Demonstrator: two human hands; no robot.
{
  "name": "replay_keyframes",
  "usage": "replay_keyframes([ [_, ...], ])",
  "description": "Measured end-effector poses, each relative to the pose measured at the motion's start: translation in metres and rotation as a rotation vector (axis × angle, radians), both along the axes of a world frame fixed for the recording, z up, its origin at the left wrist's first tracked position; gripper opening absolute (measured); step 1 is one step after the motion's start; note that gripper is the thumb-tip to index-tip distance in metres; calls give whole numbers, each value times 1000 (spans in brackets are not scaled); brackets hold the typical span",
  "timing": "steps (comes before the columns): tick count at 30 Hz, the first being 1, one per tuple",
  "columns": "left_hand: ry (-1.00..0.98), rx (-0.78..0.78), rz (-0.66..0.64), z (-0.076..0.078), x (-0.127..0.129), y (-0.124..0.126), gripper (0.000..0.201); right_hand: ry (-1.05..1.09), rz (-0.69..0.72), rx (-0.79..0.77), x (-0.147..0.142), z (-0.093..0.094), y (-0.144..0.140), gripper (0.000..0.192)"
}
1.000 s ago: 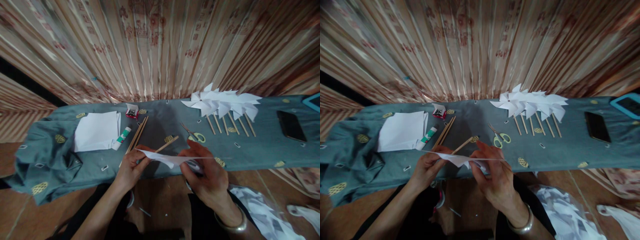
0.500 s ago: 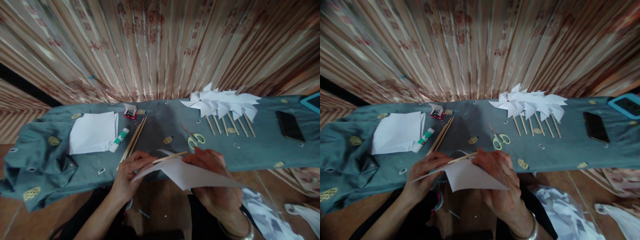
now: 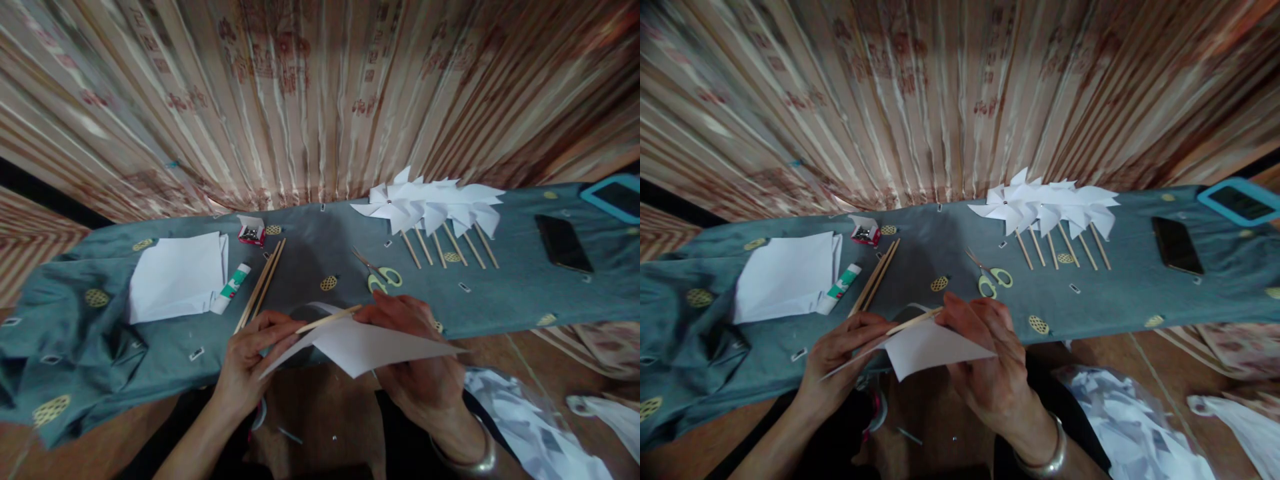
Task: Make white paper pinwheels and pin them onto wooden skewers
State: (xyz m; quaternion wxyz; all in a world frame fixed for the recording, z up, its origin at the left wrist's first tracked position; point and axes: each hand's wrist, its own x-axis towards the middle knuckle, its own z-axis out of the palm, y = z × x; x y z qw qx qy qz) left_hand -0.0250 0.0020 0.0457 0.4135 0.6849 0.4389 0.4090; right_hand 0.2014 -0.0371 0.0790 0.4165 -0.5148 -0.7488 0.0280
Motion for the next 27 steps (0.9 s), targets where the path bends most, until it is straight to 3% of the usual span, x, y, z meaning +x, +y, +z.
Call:
replay_keyframes([
  [6, 21, -1, -7, -3, -1, -2, 17, 11, -10, -1, 0, 2, 1, 46],
  [14, 22, 78, -3, 6, 1, -3, 18, 109, -137, -59, -3, -1, -1, 46],
  [20, 82, 230, -10, 12, 2, -6, 25, 503, -193, -333, -7, -6, 3, 38],
  [27, 155, 318, 1, 2, 8, -10, 26, 838, -213, -543, -8, -20, 16, 39],
])
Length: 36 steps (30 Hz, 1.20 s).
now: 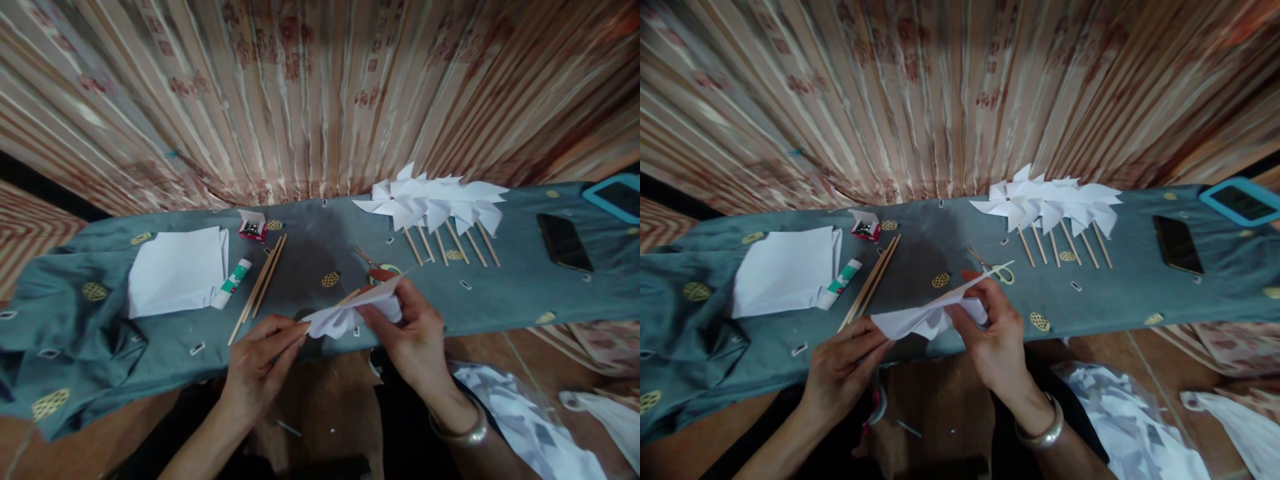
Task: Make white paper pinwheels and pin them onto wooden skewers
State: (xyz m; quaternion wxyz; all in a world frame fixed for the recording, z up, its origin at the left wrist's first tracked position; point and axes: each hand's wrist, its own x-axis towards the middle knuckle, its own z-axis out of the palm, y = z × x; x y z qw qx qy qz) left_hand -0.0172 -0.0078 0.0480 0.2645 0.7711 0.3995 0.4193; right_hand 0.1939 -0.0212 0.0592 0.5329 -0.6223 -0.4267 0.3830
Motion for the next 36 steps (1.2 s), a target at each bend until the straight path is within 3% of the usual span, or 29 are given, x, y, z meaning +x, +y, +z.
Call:
replay_keyframes([
  [13, 33, 23, 12, -16, 2, 3, 21, 220, 15, -122, -1, -19, 20, 45],
  [24, 18, -98, -2, -27, 3, -1, 22, 194, 25, -41, -4, -41, 28, 34],
  [36, 30, -159, 34, -33, 2, 6, 21, 162, 27, 9, -4, -49, 35, 38],
])
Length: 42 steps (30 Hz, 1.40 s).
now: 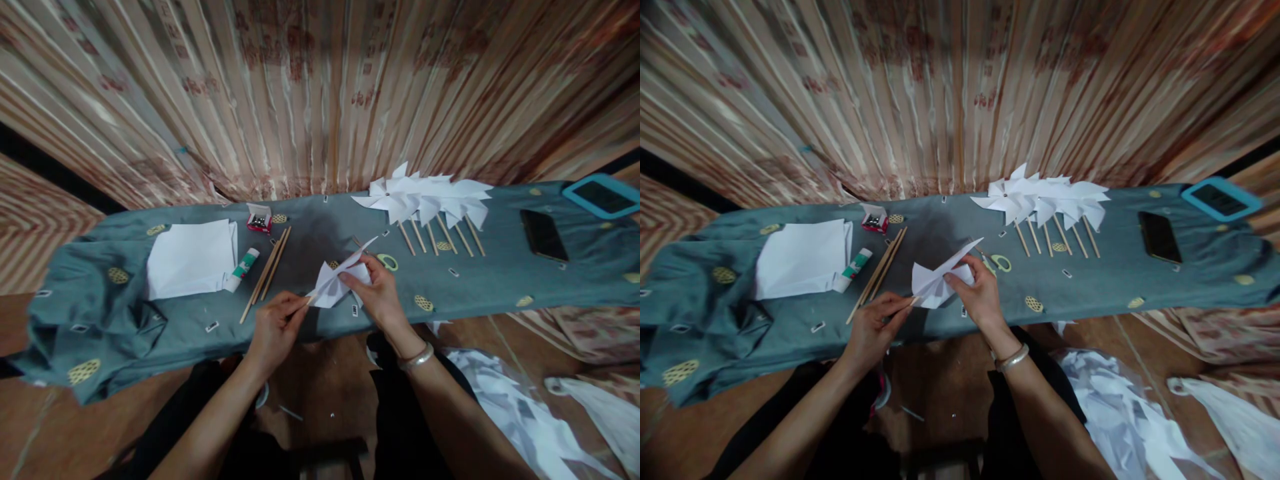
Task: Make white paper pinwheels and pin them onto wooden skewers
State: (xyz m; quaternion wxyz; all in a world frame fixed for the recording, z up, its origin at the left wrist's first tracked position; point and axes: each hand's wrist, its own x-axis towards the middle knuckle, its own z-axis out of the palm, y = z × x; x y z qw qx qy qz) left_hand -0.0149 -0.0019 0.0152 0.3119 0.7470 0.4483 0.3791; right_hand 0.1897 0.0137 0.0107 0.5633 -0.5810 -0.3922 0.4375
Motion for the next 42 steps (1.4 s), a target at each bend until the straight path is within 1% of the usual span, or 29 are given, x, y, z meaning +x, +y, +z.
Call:
replay_keyframes([
  [10, -25, -28, 5, 2, 1, 0, 21, 49, 59, 19, 1, -1, 2, 41],
  [16, -9, -46, 8, 4, 1, -1, 21, 52, 85, -34, 3, 4, 0, 36],
  [20, -7, -68, 9, 5, 2, -2, 21, 90, 91, -53, 4, 3, 0, 34],
  [27, 5, -60, -2, -1, 5, 0, 21, 125, 84, -12, 8, 0, 4, 33],
  [32, 15, -70, -29, -6, 6, 2, 22, 122, 113, -6, 13, 1, 6, 35],
  [35, 31, -119, -17, -9, 1, 0, 27, 88, 102, 23, 17, 3, 5, 36],
  [37, 33, -150, -5, -11, -6, -1, 28, 89, 70, 34, 21, 5, 5, 37],
  [39, 25, -171, -9, -12, -13, -3, 27, 97, 38, 38, 26, 7, 5, 38],
  [42, -1, -194, -13, -12, -22, -5, 25, 85, 38, 42, 30, 7, 6, 38],
])
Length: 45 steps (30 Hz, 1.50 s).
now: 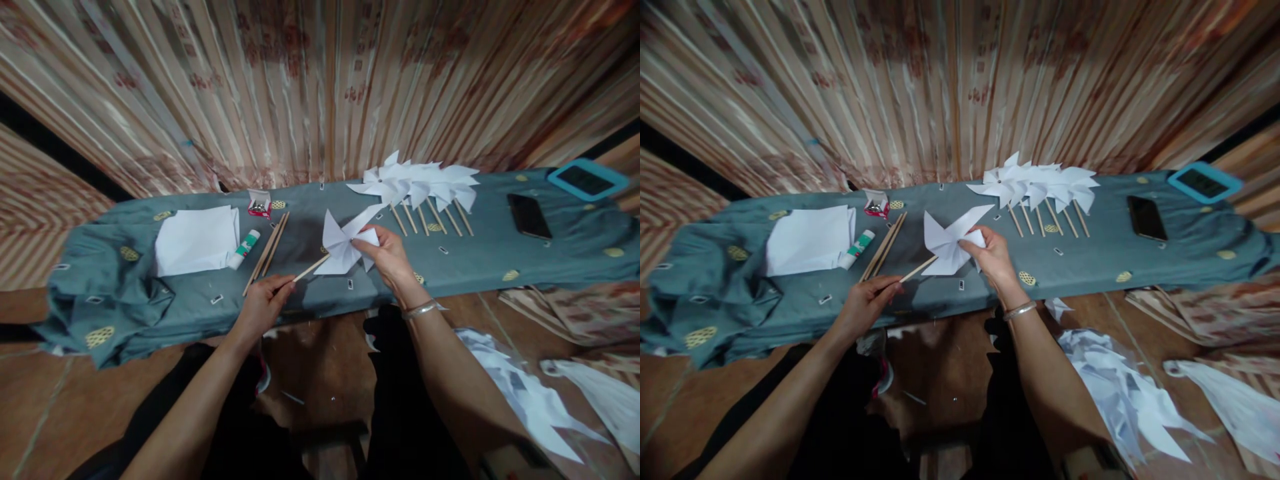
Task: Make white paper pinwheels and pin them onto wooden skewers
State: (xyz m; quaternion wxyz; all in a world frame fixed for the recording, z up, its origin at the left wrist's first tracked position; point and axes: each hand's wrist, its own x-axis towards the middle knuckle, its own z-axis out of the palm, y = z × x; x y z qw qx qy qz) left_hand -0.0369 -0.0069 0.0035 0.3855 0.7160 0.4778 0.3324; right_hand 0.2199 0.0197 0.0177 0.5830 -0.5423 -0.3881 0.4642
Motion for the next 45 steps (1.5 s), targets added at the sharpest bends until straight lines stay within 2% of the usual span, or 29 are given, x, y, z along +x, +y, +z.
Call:
replay_keyframes([
  [6, -77, -82, 8, 4, 1, -4, 26, 26, 7, -15, -2, -2, 4, 38],
  [14, -177, -305, 75, 4, 5, -3, 31, 15, 71, 13, -2, 7, 7, 36],
  [19, -223, -396, 98, 1, 6, -2, 37, 7, 78, 29, -1, 6, 6, 35],
  [40, -294, -464, 113, -2, 8, -4, 36, -5, 76, -14, 2, 4, 7, 35],
  [45, -353, -549, 118, 3, 10, -6, 35, -8, 87, -36, 4, 5, 7, 35],
])
